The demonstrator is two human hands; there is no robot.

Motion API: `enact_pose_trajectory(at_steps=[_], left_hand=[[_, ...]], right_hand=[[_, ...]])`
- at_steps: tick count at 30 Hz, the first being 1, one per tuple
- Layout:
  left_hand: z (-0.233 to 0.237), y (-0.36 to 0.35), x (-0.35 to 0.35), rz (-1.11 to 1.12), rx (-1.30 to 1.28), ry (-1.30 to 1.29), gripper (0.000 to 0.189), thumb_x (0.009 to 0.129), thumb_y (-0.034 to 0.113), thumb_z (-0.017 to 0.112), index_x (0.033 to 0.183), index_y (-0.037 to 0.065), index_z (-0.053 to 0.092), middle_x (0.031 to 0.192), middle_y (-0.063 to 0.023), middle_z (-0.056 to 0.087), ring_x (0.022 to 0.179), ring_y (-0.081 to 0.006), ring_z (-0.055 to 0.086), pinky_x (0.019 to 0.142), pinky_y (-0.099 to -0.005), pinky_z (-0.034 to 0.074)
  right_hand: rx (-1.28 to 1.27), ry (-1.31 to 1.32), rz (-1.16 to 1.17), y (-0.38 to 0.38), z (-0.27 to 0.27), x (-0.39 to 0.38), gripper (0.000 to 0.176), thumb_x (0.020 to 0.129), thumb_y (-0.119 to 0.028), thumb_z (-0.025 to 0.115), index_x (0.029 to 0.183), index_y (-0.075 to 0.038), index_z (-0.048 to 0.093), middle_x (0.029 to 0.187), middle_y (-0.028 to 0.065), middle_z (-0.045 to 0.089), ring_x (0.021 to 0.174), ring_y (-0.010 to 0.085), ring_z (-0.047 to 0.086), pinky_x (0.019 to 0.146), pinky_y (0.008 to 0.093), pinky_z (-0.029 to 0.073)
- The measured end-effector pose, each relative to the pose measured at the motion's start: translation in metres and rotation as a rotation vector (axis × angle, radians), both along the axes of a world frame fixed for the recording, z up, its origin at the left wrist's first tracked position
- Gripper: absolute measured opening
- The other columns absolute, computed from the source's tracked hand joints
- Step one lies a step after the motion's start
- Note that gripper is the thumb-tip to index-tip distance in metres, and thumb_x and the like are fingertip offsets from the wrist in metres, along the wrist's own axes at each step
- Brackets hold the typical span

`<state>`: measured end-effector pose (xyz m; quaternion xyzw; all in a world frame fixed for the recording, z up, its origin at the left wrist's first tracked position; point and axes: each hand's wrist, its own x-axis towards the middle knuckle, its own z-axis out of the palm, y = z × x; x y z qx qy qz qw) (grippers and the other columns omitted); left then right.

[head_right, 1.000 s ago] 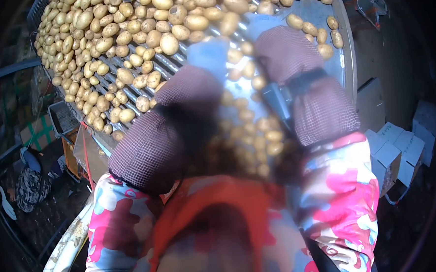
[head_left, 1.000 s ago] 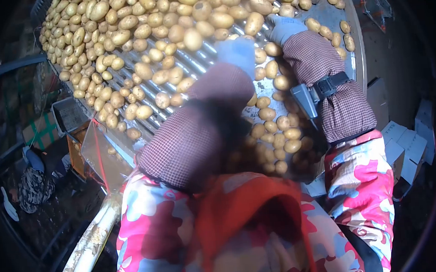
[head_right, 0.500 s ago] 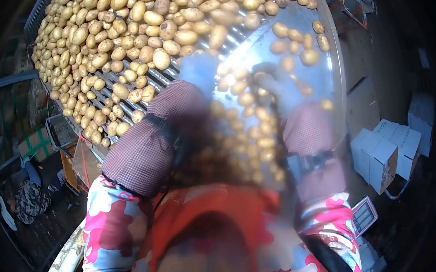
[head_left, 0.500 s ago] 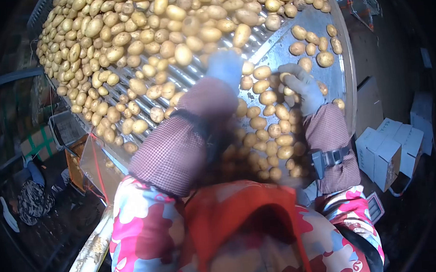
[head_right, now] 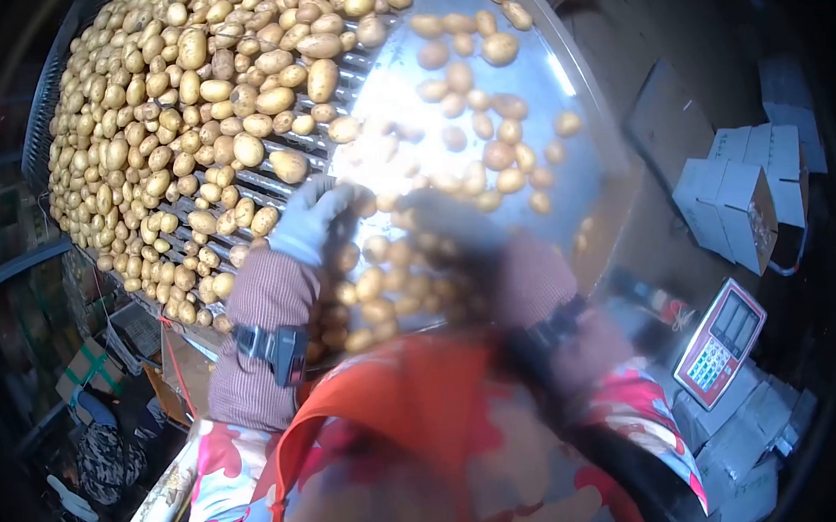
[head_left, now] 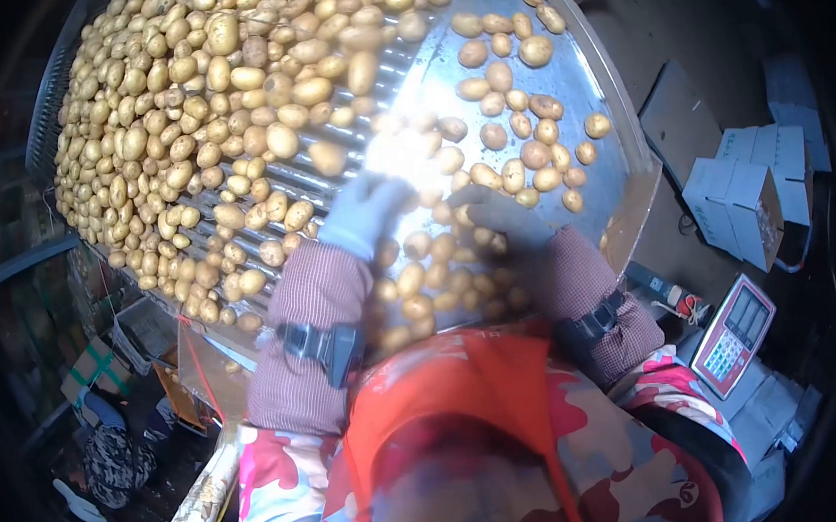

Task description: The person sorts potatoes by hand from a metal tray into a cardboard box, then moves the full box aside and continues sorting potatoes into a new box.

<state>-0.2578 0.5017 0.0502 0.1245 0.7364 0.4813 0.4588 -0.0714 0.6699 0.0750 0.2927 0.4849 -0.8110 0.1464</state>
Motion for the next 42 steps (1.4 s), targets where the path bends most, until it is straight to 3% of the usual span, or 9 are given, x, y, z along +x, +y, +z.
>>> enact_pose_trajectory(at_steps=[5, 10, 16, 23, 27, 31, 34, 36, 42], left_hand=[[0.024, -0.041, 0.08, 0.386, 0.572, -0.974, 0.029, 0.1, 0.036, 0.064, 0.106, 0.008, 0.059, 0.103, -0.0036, 0.061, 0.097, -0.0219, 0.061, 0.094, -0.0416, 0.054], [0.025, -0.056, 0.121, 0.292, 0.74, -0.989, 0.056, 0.102, 0.047, 0.053, 0.137, 0.003, 0.053, 0.128, -0.0151, 0.064, 0.128, -0.0301, 0.056, 0.108, -0.0446, 0.044], [-0.013, -0.064, 0.151, 0.58, 0.796, -1.153, 0.047, 0.106, 0.044, 0.051, 0.135, 0.007, 0.054, 0.121, -0.0082, 0.067, 0.117, -0.0216, 0.063, 0.095, -0.0376, 0.055], [-0.014, -0.077, 0.171, 0.411, 0.672, -0.659, 0.037, 0.108, 0.034, 0.049, 0.129, 0.004, 0.055, 0.122, -0.0111, 0.065, 0.108, -0.0214, 0.066, 0.09, -0.033, 0.057], [-0.001, -0.073, 0.19, 0.184, 0.467, -0.137, 0.043, 0.095, 0.01, 0.066, 0.136, 0.003, 0.052, 0.131, -0.0092, 0.06, 0.118, -0.0188, 0.06, 0.1, -0.0328, 0.053], [0.005, -0.074, 0.19, 0.209, 0.418, -0.117, 0.05, 0.093, 0.01, 0.073, 0.139, 0.005, 0.053, 0.134, -0.0096, 0.06, 0.125, -0.0197, 0.057, 0.104, -0.035, 0.051], [0.009, -0.057, 0.189, 0.553, 0.715, -0.7, 0.046, 0.101, 0.027, 0.062, 0.14, 0.005, 0.052, 0.135, -0.0133, 0.06, 0.126, -0.0247, 0.058, 0.105, -0.0405, 0.051], [-0.002, -0.042, 0.187, 0.757, 0.872, -1.052, 0.047, 0.105, 0.036, 0.053, 0.14, 0.005, 0.052, 0.137, -0.0157, 0.06, 0.127, -0.0282, 0.058, 0.106, -0.0441, 0.05], [-0.045, -0.028, 0.19, 0.828, 0.89, -1.053, 0.047, 0.106, 0.04, 0.048, 0.135, 0.004, 0.053, 0.14, -0.0168, 0.058, 0.128, -0.0294, 0.058, 0.109, -0.0449, 0.047]], right_hand=[[-0.206, 0.044, -0.061, -0.022, 0.038, 0.014, 0.037, 0.101, -0.03, 0.054, 0.132, -0.01, 0.059, 0.116, 0.0016, 0.062, 0.092, 0.0088, 0.057, 0.073, 0.0247, 0.049], [-0.189, 0.06, -0.031, -0.056, 0.051, 0.032, 0.04, 0.103, -0.027, 0.051, 0.137, -0.007, 0.057, 0.105, 0.0021, 0.062, 0.079, 0.0067, 0.057, 0.059, 0.017, 0.043], [0.323, 0.486, 0.145, -0.071, -0.016, 0.074, 0.035, 0.104, -0.024, 0.051, 0.134, -0.006, 0.056, 0.093, 0.0049, 0.061, 0.066, 0.0072, 0.053, 0.053, 0.0195, 0.042], [0.622, 0.424, 0.18, -0.067, -0.002, 0.085, 0.038, 0.104, -0.026, 0.052, 0.137, -0.005, 0.053, 0.084, 0.004, 0.06, 0.055, 0.0086, 0.046, 0.049, 0.0214, 0.04], [-0.149, -0.024, -0.179, -0.078, 0.022, 0.066, 0.04, 0.101, -0.025, 0.055, 0.134, -0.001, 0.055, 0.084, 0.0026, 0.06, 0.055, 0.0059, 0.046, 0.046, 0.0192, 0.036], [-0.051, -0.03, -0.069, -0.077, 0.021, 0.064, 0.042, 0.099, -0.021, 0.058, 0.138, -0.005, 0.058, 0.114, 0.0058, 0.063, 0.098, 0.0134, 0.056, 0.078, 0.0279, 0.047], [0.096, 0.026, -0.082, -0.08, 0.017, 0.063, 0.041, 0.099, -0.018, 0.058, 0.138, -0.006, 0.06, 0.118, 0.0056, 0.063, 0.104, 0.0136, 0.055, 0.085, 0.028, 0.048], [0.233, 0.099, -0.164, -0.092, -0.002, 0.065, 0.037, 0.101, -0.016, 0.059, 0.136, -0.001, 0.059, 0.09, 0.0023, 0.064, 0.064, 0.0042, 0.054, 0.055, 0.0187, 0.044], [1.258, 0.78, 0.243, -0.079, 0.03, 0.062, 0.038, 0.089, -0.006, 0.068, 0.127, -0.007, 0.066, 0.111, 0.0144, 0.065, 0.103, 0.0331, 0.064, 0.087, 0.0409, 0.052]])
